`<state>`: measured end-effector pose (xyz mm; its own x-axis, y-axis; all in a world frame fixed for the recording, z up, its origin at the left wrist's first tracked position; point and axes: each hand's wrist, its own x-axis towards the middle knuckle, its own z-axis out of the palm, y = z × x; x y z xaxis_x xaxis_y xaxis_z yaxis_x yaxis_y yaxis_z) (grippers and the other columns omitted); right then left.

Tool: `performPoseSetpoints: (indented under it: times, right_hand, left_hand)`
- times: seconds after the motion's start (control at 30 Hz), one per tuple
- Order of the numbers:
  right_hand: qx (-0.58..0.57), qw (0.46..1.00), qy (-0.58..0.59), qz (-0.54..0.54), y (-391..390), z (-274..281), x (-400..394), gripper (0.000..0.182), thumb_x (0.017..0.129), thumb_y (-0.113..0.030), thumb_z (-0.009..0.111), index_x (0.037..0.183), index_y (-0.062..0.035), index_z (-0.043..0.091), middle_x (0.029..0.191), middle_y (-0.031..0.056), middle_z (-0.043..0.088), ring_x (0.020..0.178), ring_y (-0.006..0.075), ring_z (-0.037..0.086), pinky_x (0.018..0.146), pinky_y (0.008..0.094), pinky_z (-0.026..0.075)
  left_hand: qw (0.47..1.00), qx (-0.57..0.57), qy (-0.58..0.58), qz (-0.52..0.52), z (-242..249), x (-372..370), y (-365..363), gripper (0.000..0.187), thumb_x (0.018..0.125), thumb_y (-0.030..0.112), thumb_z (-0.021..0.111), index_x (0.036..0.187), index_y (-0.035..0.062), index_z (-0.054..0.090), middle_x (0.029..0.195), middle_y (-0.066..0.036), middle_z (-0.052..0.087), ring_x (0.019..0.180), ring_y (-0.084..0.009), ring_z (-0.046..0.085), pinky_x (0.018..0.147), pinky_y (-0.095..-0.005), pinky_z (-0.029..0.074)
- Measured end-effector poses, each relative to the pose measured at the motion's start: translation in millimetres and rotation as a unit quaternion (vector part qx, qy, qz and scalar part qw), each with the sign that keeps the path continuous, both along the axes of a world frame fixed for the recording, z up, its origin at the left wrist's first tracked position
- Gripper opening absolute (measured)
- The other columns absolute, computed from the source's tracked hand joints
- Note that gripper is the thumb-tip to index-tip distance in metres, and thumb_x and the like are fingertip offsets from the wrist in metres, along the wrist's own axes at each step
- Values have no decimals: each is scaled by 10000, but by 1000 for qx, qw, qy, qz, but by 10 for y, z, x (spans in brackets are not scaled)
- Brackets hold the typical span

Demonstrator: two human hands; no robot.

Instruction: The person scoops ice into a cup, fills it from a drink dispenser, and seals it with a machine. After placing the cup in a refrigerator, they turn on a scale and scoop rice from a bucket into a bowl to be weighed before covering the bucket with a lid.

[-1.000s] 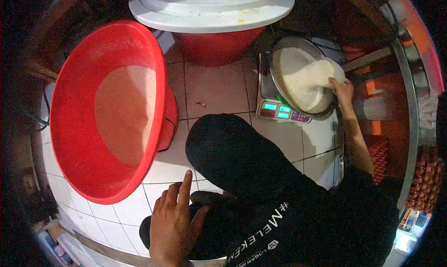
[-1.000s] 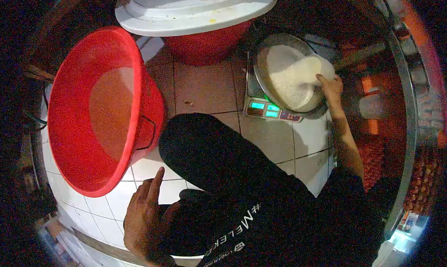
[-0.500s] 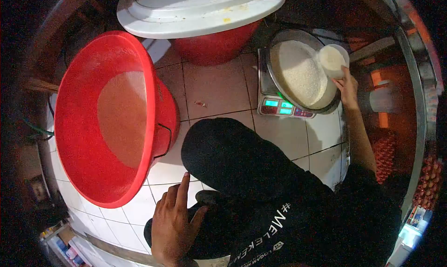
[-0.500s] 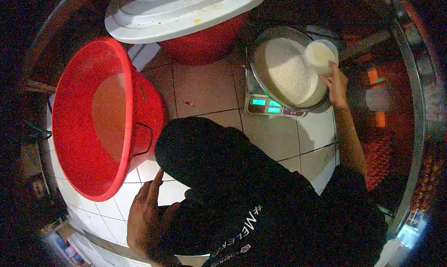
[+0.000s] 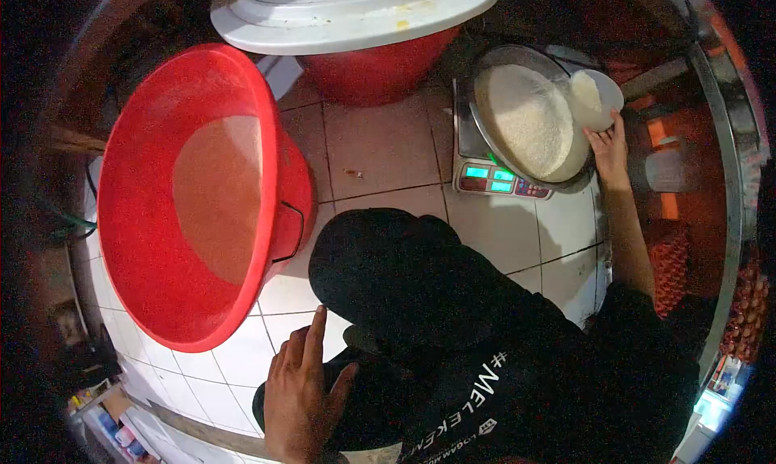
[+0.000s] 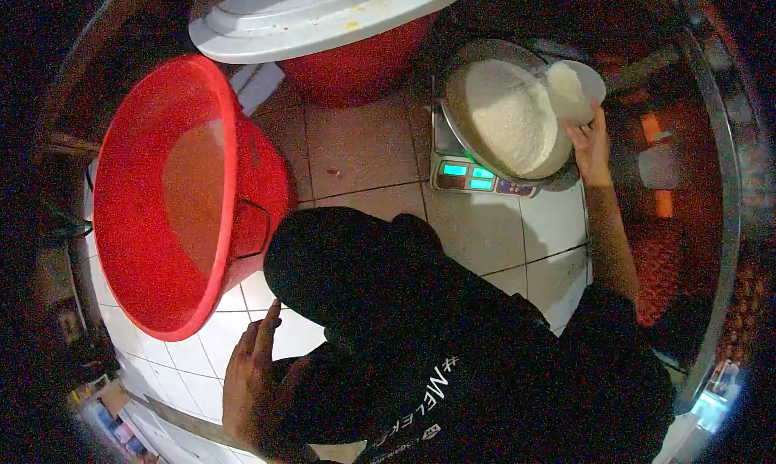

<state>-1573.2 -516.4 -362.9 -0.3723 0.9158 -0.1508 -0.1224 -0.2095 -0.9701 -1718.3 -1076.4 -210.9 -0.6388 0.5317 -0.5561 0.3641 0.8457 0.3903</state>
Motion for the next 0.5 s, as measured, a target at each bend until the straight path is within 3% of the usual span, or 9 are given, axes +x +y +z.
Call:
performPoseSetpoints:
  times: [0.17, 0.27, 0.33, 0.37, 0.43, 0.5]
  right_hand:
    - [-6, 1000, 29, 6, -199, 71, -120, 684, 897, -380, 645, 1394, -9, 357, 1403, 168, 384, 1268, 294, 445, 1065, 417, 415]
    - [-29, 998, 47, 0, -117, -43, -95, 671, 883, -359, 674, 1358, 9, 378, 1334, 164, 466, 1217, 285, 493, 1049, 417, 429]
    - [74, 993, -90, 5, -183, -18, -142, 815, 844, -301, 743, 1398, 68, 274, 1297, 196, 455, 1177, 288, 516, 1012, 412, 478]
    - [73, 993, -90, 4, -213, -37, -173, 815, 844, -301, 743, 1398, 68, 274, 1297, 196, 455, 1177, 288, 516, 1012, 412, 478]
    - [226, 959, -164, -49, -244, -66, -223, 923, 795, -276, 798, 1398, 121, 222, 1245, 207, 499, 1125, 255, 555, 981, 393, 495]
    - [197, 967, -150, -65, -224, -25, -212, 889, 780, -260, 811, 1374, 110, 263, 1238, 210, 524, 1134, 254, 551, 976, 398, 488]
  left_hand:
    - [1000, 26, 3, 7, 24, 33, -32, 811, 767, 171, 750, 1465, 99, 344, 1174, -206, 590, 1100, -378, 577, 923, -448, 482]
    - [999, 32, 23, 4, 49, 65, -30, 811, 764, 154, 751, 1463, 94, 344, 1179, -214, 585, 1109, -377, 576, 929, -446, 481]
    - [999, 31, 17, 2, 55, 57, -14, 808, 764, 157, 751, 1461, 90, 346, 1180, -219, 583, 1110, -377, 576, 931, -446, 480]
    - [999, 27, -8, 24, 56, 57, -2, 806, 765, 156, 750, 1460, 86, 346, 1179, -223, 581, 1109, -379, 576, 933, -447, 480]
    - [998, 25, -33, 46, 52, 70, -3, 804, 766, 154, 749, 1458, 82, 346, 1177, -228, 580, 1109, -381, 576, 934, -448, 480]
    - [999, 22, -2, 25, 40, 91, -9, 801, 772, 158, 745, 1461, 86, 344, 1179, -231, 577, 1111, -386, 573, 937, -450, 479]
